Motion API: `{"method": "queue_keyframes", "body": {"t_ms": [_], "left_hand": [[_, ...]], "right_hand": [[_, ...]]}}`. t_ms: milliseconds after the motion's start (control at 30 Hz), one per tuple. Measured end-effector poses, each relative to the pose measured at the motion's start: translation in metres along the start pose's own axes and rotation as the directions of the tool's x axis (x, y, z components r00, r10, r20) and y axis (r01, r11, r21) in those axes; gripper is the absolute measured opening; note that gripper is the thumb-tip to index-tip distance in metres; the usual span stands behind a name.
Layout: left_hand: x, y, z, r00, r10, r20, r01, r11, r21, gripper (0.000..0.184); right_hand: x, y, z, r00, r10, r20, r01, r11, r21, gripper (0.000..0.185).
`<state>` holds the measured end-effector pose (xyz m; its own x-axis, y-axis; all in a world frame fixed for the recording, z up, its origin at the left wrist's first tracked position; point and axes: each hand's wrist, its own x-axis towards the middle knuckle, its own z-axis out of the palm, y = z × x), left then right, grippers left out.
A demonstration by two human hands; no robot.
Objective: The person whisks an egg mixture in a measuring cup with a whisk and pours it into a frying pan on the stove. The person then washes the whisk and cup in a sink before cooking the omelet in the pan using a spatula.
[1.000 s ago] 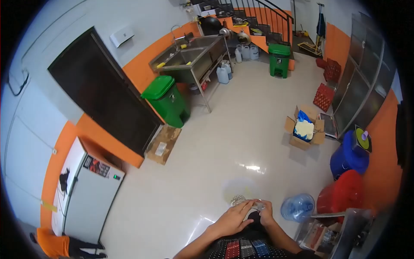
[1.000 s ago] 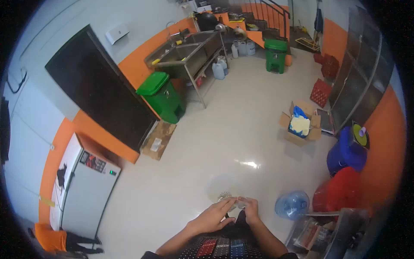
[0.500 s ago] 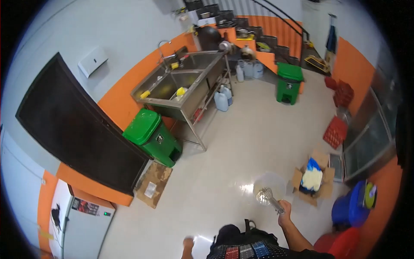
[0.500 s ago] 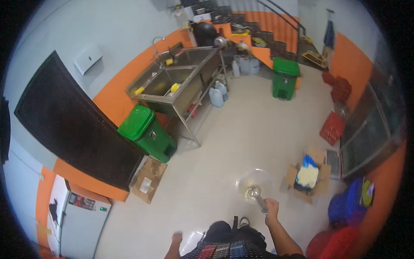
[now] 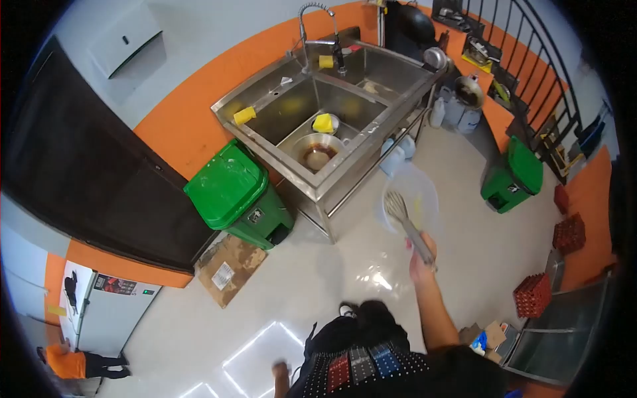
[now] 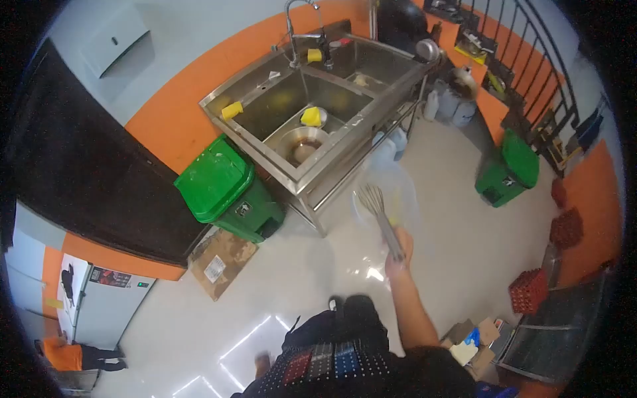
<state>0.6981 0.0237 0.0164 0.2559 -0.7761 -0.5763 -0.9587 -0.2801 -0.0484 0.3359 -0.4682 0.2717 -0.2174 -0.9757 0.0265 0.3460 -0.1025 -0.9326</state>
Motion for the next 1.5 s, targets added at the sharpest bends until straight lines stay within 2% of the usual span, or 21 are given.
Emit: {"method": "queue_keyframes", "body": {"t_ms": [33, 67, 100, 133, 200, 267, 300, 333, 400, 467, 500, 533, 600, 667, 833, 933, 1033, 1133, 1233, 1333, 1500], "left_hand": [[0.069, 0.003, -0.049, 0.928, -0.361, 0.090, 0.329, 0.686, -0.649, 0.033], [0.119, 0.009, -0.115, 0.897, -0.423, -0.130, 0.180, 0.618, -0.766, 0.026], [0.156, 0.034, -0.191, 0.725, -0.602, -0.335, -0.050, 0.439, -0.897, 0.023], [0.188, 0.047, -0.271, 0.723, -0.557, -0.408, -0.111, 0.489, -0.865, 0.020], [0.247, 0.066, -0.375, 0.745, -0.568, -0.350, -0.225, 0.280, -0.933, 0.022], [0.306, 0.083, -0.430, 0.688, -0.625, -0.368, -0.322, 0.192, -0.927, 0.023], [0.325, 0.092, -0.446, 0.662, -0.656, -0.363, -0.359, 0.148, -0.922, 0.024], [0.344, 0.103, -0.456, 0.649, -0.728, -0.222, -0.299, 0.024, -0.954, 0.023], [0.362, 0.135, -0.449, 0.589, -0.805, 0.074, -0.190, -0.228, -0.955, 0.023], [0.371, 0.170, -0.397, 0.582, -0.765, 0.277, -0.125, -0.421, -0.898, 0.020], [0.366, 0.197, -0.387, 0.499, -0.751, 0.434, -0.023, -0.512, -0.859, 0.017], [0.352, 0.226, -0.366, 0.531, -0.701, 0.476, -0.079, -0.600, -0.796, 0.016], [0.322, 0.290, -0.353, 0.351, -0.584, 0.732, 0.128, -0.744, -0.655, 0.019], [0.289, 0.358, -0.363, 0.299, -0.506, 0.809, 0.016, -0.845, -0.534, 0.021], [0.309, 0.450, -0.416, 0.205, -0.344, 0.916, 0.023, -0.934, -0.356, 0.023], [0.325, 0.476, -0.429, 0.203, -0.312, 0.928, 0.066, -0.941, -0.331, 0.024], [0.331, 0.486, -0.432, 0.230, -0.327, 0.916, 0.094, -0.930, -0.356, 0.025], [0.333, 0.484, -0.429, 0.261, -0.370, 0.892, 0.114, -0.905, -0.409, 0.027], [0.354, 0.446, -0.453, 0.239, -0.484, 0.842, 0.148, -0.839, -0.524, 0.030], [0.370, 0.425, -0.487, 0.242, -0.570, 0.785, 0.174, -0.770, -0.613, 0.031], [0.374, 0.426, -0.480, 0.323, -0.582, 0.746, 0.222, -0.720, -0.658, 0.030]], "right_hand": [[0.041, -0.011, 0.028, 0.997, 0.000, 0.071, 0.000, 1.000, -0.003, 0.032], [0.083, -0.024, 0.059, 0.989, -0.009, 0.148, 0.010, 1.000, -0.004, 0.032], [0.127, -0.020, 0.085, 0.984, -0.037, 0.177, 0.048, 0.997, -0.061, 0.031], [0.175, -0.012, 0.109, 0.975, -0.061, 0.212, 0.088, 0.989, -0.118, 0.030], [0.277, 0.010, 0.155, 0.906, 0.065, 0.419, -0.042, 0.997, -0.064, 0.028], [0.370, 0.040, 0.209, 0.823, 0.116, 0.556, 0.001, 0.979, -0.206, 0.027], [0.422, 0.075, 0.229, 0.798, 0.263, 0.542, -0.108, 0.948, -0.300, 0.027], [0.475, 0.116, 0.256, 0.761, 0.383, 0.523, -0.195, 0.905, -0.378, 0.028], [0.546, 0.166, 0.307, 0.753, 0.372, 0.542, 0.019, 0.811, -0.584, 0.031], [0.615, 0.234, 0.342, 0.697, 0.351, 0.626, 0.266, 0.683, -0.680, 0.031], [0.641, 0.259, 0.356, 0.662, 0.348, 0.664, 0.384, 0.604, -0.699, 0.032], [0.663, 0.273, 0.371, 0.634, 0.352, 0.689, 0.439, 0.569, -0.695, 0.031], [0.695, 0.297, 0.396, 0.572, 0.357, 0.738, 0.553, 0.497, -0.669, 0.031], [0.722, 0.325, 0.411, 0.553, 0.389, 0.737, 0.592, 0.439, -0.676, 0.031], [0.759, 0.360, 0.417, 0.490, 0.593, 0.638, 0.558, 0.349, -0.753, 0.038], [0.767, 0.386, 0.420, 0.463, 0.597, 0.656, 0.566, 0.370, -0.736, 0.035], [0.756, 0.352, 0.435, 0.427, 0.535, 0.729, 0.647, 0.382, -0.659, 0.030], [0.746, 0.325, 0.433, 0.310, 0.257, 0.915, 0.773, 0.493, -0.400, 0.024], [0.742, 0.328, 0.425, 0.128, 0.086, 0.988, 0.869, 0.470, -0.154, 0.019], [0.730, 0.319, 0.443, -0.022, 0.199, 0.980, 0.833, 0.546, -0.092, 0.020], [0.722, 0.368, 0.478, -0.098, 0.253, 0.962, 0.726, 0.679, -0.105, 0.024]]}}
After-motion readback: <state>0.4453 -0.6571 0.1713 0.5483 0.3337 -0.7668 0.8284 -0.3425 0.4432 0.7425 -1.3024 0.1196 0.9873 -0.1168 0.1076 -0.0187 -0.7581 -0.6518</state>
